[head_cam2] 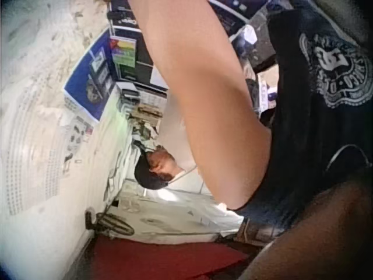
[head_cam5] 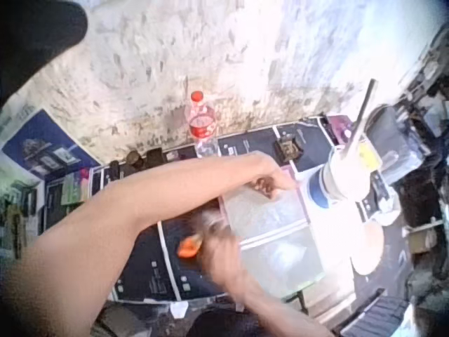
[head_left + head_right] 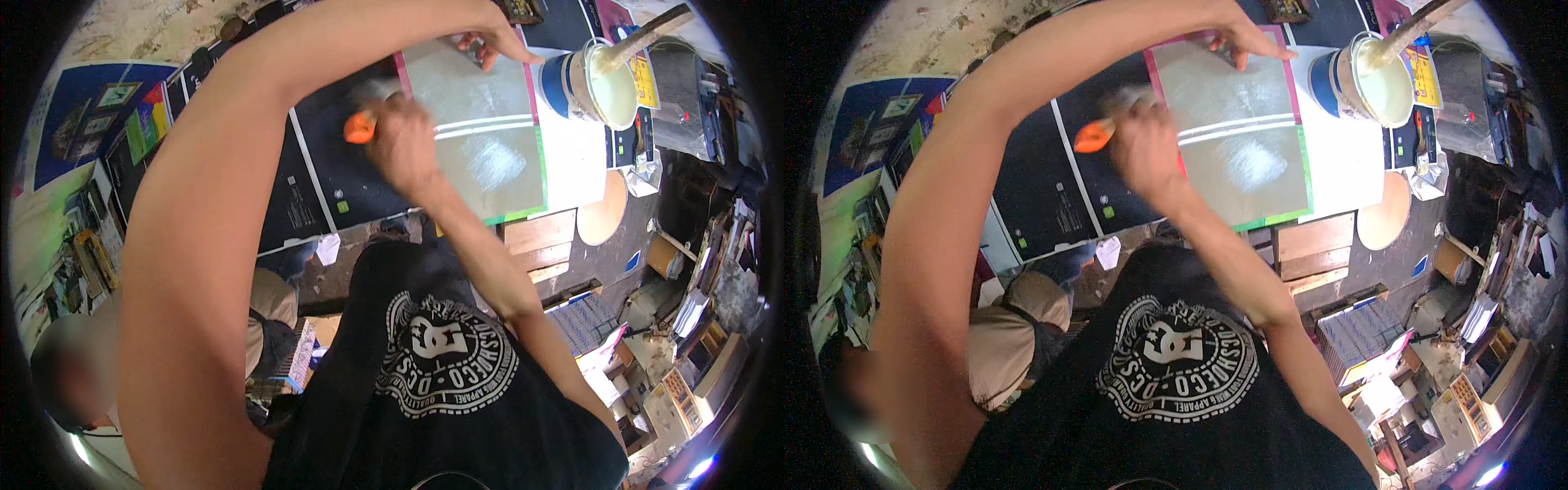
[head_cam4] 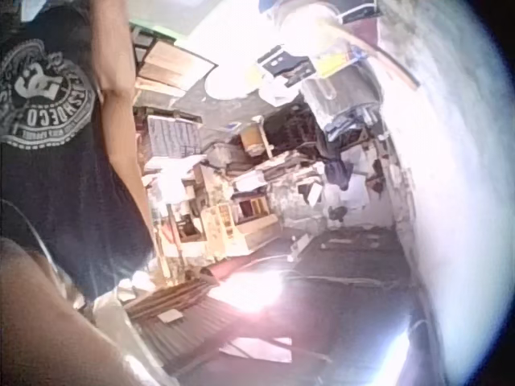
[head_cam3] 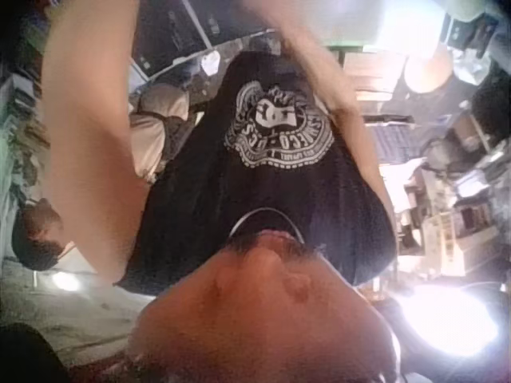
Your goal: The person applies glue onto cardboard book covers using a brush, dipping the brush into a container of paste and spreading it across the surfaces by hand.
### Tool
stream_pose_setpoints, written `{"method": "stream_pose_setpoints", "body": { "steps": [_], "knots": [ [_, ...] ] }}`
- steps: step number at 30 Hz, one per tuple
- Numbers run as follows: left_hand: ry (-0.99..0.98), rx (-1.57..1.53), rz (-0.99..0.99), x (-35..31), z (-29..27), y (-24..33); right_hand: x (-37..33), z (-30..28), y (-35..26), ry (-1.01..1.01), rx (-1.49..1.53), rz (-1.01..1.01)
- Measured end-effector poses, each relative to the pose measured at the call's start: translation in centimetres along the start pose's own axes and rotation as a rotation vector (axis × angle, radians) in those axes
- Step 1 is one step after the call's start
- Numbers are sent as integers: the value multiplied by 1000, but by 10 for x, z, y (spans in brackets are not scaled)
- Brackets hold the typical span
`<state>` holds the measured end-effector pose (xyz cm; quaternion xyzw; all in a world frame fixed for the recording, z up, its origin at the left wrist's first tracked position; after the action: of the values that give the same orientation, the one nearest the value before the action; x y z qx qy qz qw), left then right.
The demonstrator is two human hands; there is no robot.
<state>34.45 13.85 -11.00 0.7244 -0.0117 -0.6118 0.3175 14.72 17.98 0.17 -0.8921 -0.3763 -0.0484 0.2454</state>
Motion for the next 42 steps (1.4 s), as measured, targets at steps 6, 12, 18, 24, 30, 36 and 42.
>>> {"method": "stream_pose_setpoints", "body": {
  "steps": [6, 12, 18, 24, 30, 36, 42],
  "knots": [
    [-46, 23, 18, -1, 10, 3, 21, -73, 38, 93, -20, 64],
    [-36, -1, -50, -12, 11, -5, -12, -6, -19, -199, 158, -64],
    [255, -51, 108, 1, -1, 0, -30, -78, 82, 79, 102, 155],
    [-660, -208, -336, -26, 30, -30, -89, -48, -6, -152, 236, -6],
    [316, 34, 43, 4, 1, 15, -67, -58, 134, 60, 13, 220],
    [468, 41, 75, -17, -6, -3, -126, -62, 21, -210, 351, 38],
    [505, 57, 100, -21, -4, 15, -101, -62, 85, -104, 8, -40]
  ]
}}
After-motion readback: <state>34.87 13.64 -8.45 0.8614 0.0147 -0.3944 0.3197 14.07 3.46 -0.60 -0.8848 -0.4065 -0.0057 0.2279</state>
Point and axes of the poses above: each hand's wrist, its own x-axis towards the middle knuckle, its own z-axis out of the palm, y = z × x, the point moved 10 cm from there along x, towards the middle knuckle, and after that the axes turned 9 degrees about -x, right-handed, at the moved point
